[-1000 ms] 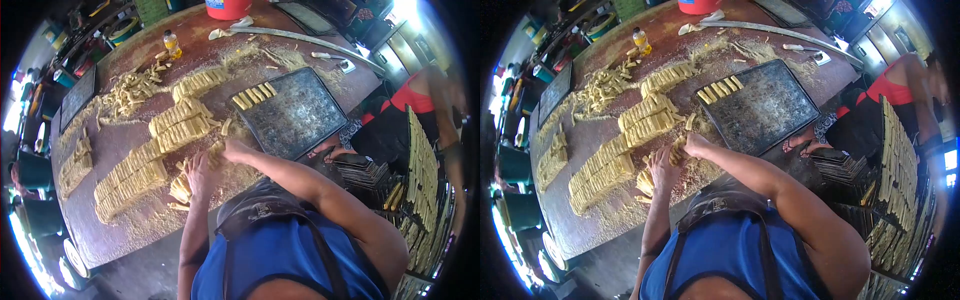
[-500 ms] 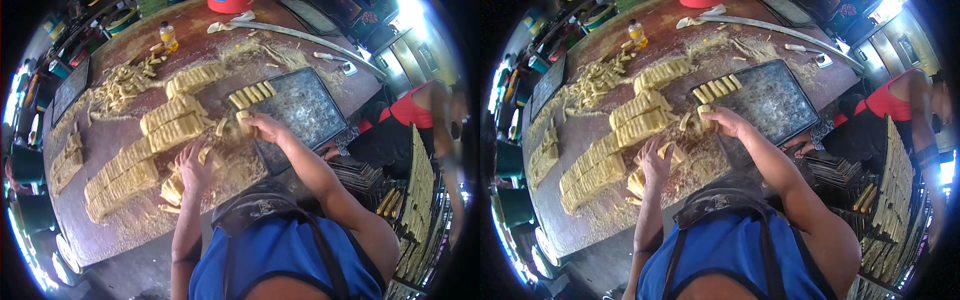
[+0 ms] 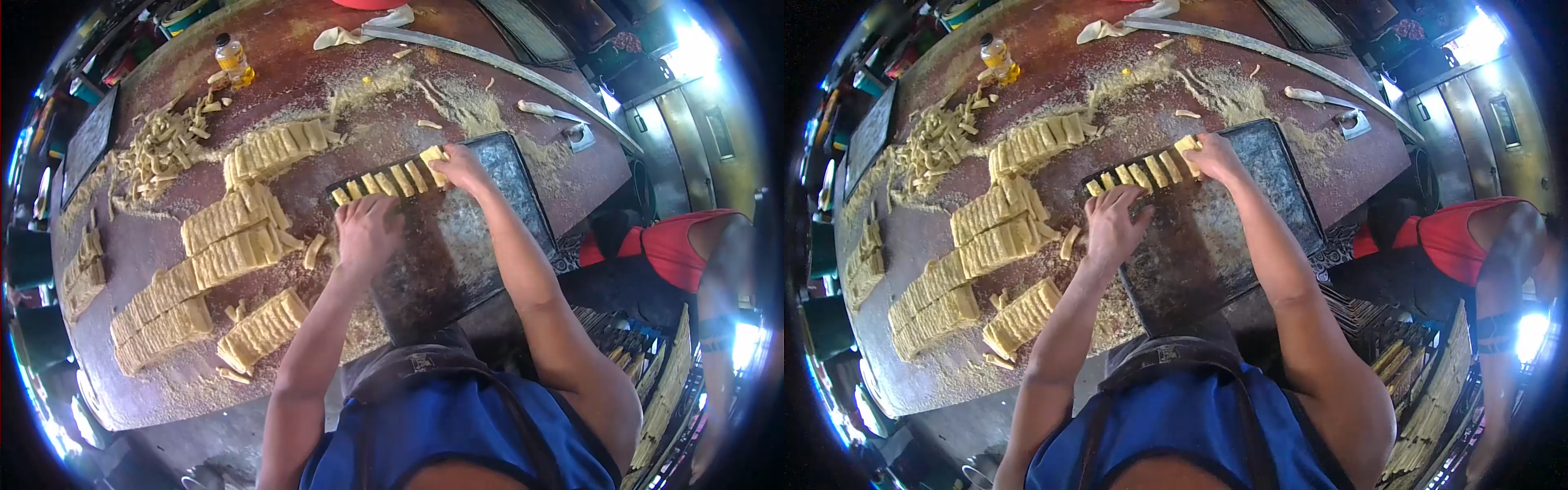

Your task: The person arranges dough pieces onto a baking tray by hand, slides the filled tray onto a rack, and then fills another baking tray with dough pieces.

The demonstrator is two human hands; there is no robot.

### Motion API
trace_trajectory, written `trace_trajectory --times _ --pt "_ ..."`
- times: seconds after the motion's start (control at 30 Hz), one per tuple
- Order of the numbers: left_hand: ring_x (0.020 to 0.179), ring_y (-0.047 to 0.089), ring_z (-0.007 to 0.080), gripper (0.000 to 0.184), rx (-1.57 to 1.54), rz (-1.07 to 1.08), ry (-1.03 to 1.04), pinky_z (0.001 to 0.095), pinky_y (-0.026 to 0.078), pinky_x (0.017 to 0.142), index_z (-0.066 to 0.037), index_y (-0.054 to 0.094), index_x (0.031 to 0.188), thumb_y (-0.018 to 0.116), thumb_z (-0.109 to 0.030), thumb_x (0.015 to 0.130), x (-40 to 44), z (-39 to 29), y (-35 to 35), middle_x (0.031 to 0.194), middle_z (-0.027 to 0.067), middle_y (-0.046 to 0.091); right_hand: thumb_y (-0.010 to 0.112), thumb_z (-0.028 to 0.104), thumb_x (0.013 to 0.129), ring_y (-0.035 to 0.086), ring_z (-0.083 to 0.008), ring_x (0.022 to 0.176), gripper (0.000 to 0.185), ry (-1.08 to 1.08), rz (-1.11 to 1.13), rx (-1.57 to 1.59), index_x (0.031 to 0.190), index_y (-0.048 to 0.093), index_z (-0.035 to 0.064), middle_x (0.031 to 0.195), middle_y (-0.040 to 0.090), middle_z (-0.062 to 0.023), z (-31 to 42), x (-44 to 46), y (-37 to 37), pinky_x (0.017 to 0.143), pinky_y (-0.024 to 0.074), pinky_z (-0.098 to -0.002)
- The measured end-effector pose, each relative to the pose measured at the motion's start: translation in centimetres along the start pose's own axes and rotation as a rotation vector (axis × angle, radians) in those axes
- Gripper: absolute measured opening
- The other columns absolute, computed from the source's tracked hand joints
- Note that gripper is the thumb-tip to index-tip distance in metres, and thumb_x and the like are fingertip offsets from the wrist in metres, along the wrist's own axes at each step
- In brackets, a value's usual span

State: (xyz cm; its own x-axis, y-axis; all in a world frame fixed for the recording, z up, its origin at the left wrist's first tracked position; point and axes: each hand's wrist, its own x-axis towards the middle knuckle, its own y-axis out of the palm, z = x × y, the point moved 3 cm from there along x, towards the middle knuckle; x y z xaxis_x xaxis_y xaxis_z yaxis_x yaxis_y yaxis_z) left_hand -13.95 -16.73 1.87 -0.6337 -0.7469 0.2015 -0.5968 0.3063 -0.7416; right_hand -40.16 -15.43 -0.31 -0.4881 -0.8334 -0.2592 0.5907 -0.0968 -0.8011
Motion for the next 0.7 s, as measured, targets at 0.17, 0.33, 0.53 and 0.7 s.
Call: trace_trajectory --times 0.17,0.33,0.53,0.7 --pt "0.123 0.052 0.0256 0.042 0.061 0.017 0.026 0.0469 0.033 0.106 -0.015 0.067 0.117 0.076 -0.025 0.077 5.3 -2.5 5.2 0.125 0.0042 0.061 0.076 0.025 0.082 0.070 -0.0281 0.094 0.041 0.031 0.088 0.109 0.112 0.066 -0.0008 0.103 0.071 -0.0197 0.1 -0.4 -0.9 0.081 0.0539 -0.0397" --pt "0.123 0.050 0.0252 0.047 0.156 0.096 0.063 0.0487 0.030 0.107 -0.017 0.066 0.119 0.076 -0.025 0.074 7.7 -3.6 7.2 0.126 0.0048 0.059 0.077 0.023 0.082 0.070 -0.0255 0.091 0.038 0.012 0.022 0.091 0.112 0.067 0.0011 0.102 0.072 -0.0165 -3.1 1.5 0.2 0.078 0.0531 -0.0359" --pt "0.123 0.050 0.0241 0.046 0.267 0.062 0.093 0.0510 0.030 0.107 -0.017 0.065 0.118 0.076 -0.026 0.075 7.4 -3.5 8.1 0.127 0.0035 0.059 0.075 0.022 0.084 0.068 -0.0196 0.080 0.033 0.132 0.013 0.178 0.108 0.067 0.0017 0.089 0.072 -0.0112 -3.6 0.8 -2.4 0.073 0.0520 -0.0350" --pt "0.114 0.057 0.0216 0.021 0.204 -0.133 0.160 0.0501 0.034 0.102 -0.016 0.072 0.101 0.072 -0.026 0.082 7.9 -3.3 8.1 0.111 0.0014 0.068 0.072 0.018 0.085 0.068 -0.0233 0.083 0.031 0.030 -0.017 0.165 0.109 0.064 0.0004 0.093 0.071 -0.0133 -3.6 0.8 -1.3 0.075 0.0521 -0.0378"
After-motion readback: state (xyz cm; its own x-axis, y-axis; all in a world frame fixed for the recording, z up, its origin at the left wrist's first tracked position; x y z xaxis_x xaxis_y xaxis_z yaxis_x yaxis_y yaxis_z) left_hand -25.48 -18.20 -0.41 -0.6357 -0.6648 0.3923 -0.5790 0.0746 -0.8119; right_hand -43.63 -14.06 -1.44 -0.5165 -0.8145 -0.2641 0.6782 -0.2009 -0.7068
